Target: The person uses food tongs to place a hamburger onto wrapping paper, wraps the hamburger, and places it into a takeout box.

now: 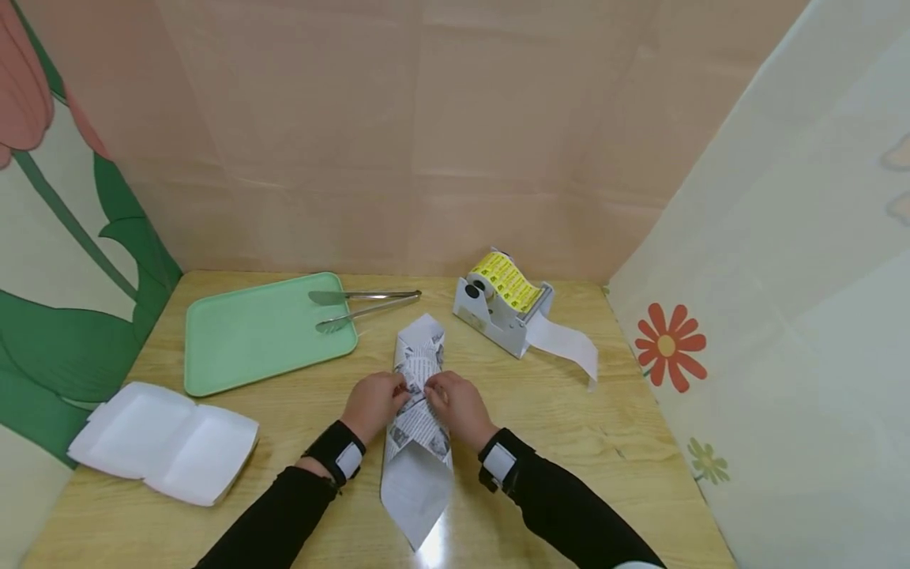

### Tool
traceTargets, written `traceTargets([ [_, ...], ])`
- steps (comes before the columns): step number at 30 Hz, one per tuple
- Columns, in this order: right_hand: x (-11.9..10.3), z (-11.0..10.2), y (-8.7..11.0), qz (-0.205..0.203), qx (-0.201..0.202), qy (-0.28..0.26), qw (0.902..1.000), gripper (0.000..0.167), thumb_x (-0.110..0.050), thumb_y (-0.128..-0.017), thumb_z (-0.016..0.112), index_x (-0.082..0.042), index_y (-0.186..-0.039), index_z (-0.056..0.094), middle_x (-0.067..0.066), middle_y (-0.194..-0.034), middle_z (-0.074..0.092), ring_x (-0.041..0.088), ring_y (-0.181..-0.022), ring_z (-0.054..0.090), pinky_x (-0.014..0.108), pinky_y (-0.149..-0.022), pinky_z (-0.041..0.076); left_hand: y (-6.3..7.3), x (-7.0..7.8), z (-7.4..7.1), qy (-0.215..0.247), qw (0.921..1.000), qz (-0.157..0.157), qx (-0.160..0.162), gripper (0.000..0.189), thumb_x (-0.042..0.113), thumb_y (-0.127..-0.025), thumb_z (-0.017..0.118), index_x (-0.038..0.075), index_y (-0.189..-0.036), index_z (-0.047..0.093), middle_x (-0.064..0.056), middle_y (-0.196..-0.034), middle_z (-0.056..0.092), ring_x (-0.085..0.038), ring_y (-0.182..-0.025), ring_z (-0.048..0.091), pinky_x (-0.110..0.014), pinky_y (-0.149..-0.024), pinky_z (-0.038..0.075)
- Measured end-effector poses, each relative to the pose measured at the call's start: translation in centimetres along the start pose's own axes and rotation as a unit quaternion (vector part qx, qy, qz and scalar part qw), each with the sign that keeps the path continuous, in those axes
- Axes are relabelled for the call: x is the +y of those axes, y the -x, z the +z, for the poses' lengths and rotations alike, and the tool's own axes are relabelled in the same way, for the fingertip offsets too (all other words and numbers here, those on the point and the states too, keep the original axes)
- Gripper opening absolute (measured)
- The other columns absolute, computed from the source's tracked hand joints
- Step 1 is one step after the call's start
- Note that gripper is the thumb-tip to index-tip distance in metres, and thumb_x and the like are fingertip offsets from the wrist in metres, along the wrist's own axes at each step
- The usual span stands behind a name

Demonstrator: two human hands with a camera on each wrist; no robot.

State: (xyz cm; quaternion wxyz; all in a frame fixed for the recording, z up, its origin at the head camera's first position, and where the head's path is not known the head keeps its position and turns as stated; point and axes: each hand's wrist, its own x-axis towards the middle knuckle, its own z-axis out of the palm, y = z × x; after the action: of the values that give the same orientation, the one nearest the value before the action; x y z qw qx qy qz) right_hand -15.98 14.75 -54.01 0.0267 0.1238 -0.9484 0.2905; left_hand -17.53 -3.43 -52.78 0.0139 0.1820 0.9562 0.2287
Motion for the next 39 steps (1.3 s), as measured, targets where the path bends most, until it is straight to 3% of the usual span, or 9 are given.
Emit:
traceTargets([
  [8,0.7,0.3,-0.4,0.064,0.030,-0.037,0.9968,0.015,-0.022,-0.088,0.066,-0.010,-0.083,0.059,0.003,-0.082,0.051,0.013,-0.071,0.047,0.026,-0.062,0.041,-0.7,-0.2,0.6,0.046,0.9988,0.000,0.018,0.011,0.024,-0.086,0.070,0.015,-0.091,0.075,0.002,-0.082,0.065,-0.011,-0.072,0.057,-0.028,-0.065,0.047],
  [12,1.2,0.6,-0.7,0.113,0.030,-0.126,0.9851,0.023,-0.018,-0.085,0.070,-0.002,-0.096,0.057,0.011,-0.089,0.054,0.017,-0.074,0.051,0.026,-0.064,0.043,-1.1,-0.7,0.6,0.105,0.9941,-0.020,0.019,0.008,0.021,-0.084,0.072,0.015,-0.088,0.075,0.002,-0.086,0.069,-0.012,-0.078,0.061,-0.030,-0.069,0.049],
  [14,1.2,0.6,-1.1,0.150,0.019,-0.186,0.9707,0.036,-0.014,-0.084,0.070,0.004,-0.110,0.053,0.017,-0.099,0.055,0.023,-0.082,0.055,0.029,-0.069,0.047,-1.4,-1.0,0.6,0.139,0.9894,-0.039,0.010,0.007,0.020,-0.083,0.073,0.015,-0.087,0.076,0.001,-0.087,0.069,-0.013,-0.078,0.061,-0.030,-0.070,0.049],
  [17,1.2,0.5,-1.8,0.219,-0.006,-0.290,0.9316,0.052,-0.010,-0.083,0.070,0.003,-0.126,0.043,0.024,-0.117,0.051,0.030,-0.100,0.054,0.036,-0.082,0.048,-2.1,-1.6,0.7,0.185,0.9797,-0.076,-0.012,0.008,0.019,-0.082,0.073,0.013,-0.086,0.075,-0.001,-0.087,0.069,-0.014,-0.079,0.061,-0.030,-0.069,0.050],
  [21,1.5,0.2,-2.8,0.272,-0.047,-0.364,0.8897,0.052,-0.006,-0.083,0.068,-0.002,-0.126,0.039,0.023,-0.128,0.045,0.029,-0.110,0.049,0.036,-0.089,0.044,-3.0,-2.3,0.5,0.213,0.9668,-0.127,-0.064,0.013,0.021,-0.082,0.073,0.010,-0.089,0.071,-0.007,-0.094,0.066,-0.020,-0.088,0.060,-0.035,-0.076,0.050],
  [26,2.2,0.0,-3.5,0.254,-0.088,-0.365,0.8916,0.048,-0.002,-0.081,0.068,0.002,-0.122,0.043,0.022,-0.129,0.046,0.031,-0.114,0.045,0.041,-0.095,0.040,-3.7,-2.5,-0.1,0.246,0.9482,-0.159,-0.122,0.028,0.019,-0.083,0.073,0.006,-0.105,0.063,-0.013,-0.111,0.061,-0.027,-0.103,0.055,-0.043,-0.091,0.045],
  [31,2.6,-0.7,-3.8,0.254,-0.135,-0.357,0.8886,0.052,-0.009,-0.083,0.067,-0.008,-0.128,0.043,0.021,-0.141,0.039,0.034,-0.130,0.037,0.052,-0.109,0.028,-4.1,-2.7,-0.3,0.277,0.9370,-0.162,-0.138,0.041,0.017,-0.083,0.073,0.002,-0.117,0.056,-0.018,-0.122,0.057,-0.031,-0.115,0.053,-0.046,-0.099,0.041],
  [36,3.0,-1.0,-4.5,0.275,-0.170,-0.353,0.8781,0.052,-0.019,-0.084,0.069,-0.013,-0.129,0.043,0.016,-0.141,0.038,0.029,-0.126,0.039,0.047,-0.106,0.033,-4.5,-3.1,-0.1,0.281,0.9355,-0.152,-0.152,0.040,0.017,-0.083,0.073,0.004,-0.117,0.056,-0.018,-0.128,0.055,-0.034,-0.122,0.049,-0.048,-0.103,0.038],
  [39,2.9,-0.9,-4.8,0.294,-0.154,-0.343,0.8785,0.045,-0.028,-0.091,0.062,-0.009,-0.128,0.045,0.013,-0.131,0.046,0.025,-0.115,0.045,0.040,-0.095,0.039,-4.7,-3.2,-0.1,0.281,0.9349,-0.146,-0.160,0.036,0.015,-0.083,0.072,0.006,-0.114,0.058,-0.017,-0.129,0.054,-0.033,-0.123,0.048,-0.049,-0.105,0.037],
])
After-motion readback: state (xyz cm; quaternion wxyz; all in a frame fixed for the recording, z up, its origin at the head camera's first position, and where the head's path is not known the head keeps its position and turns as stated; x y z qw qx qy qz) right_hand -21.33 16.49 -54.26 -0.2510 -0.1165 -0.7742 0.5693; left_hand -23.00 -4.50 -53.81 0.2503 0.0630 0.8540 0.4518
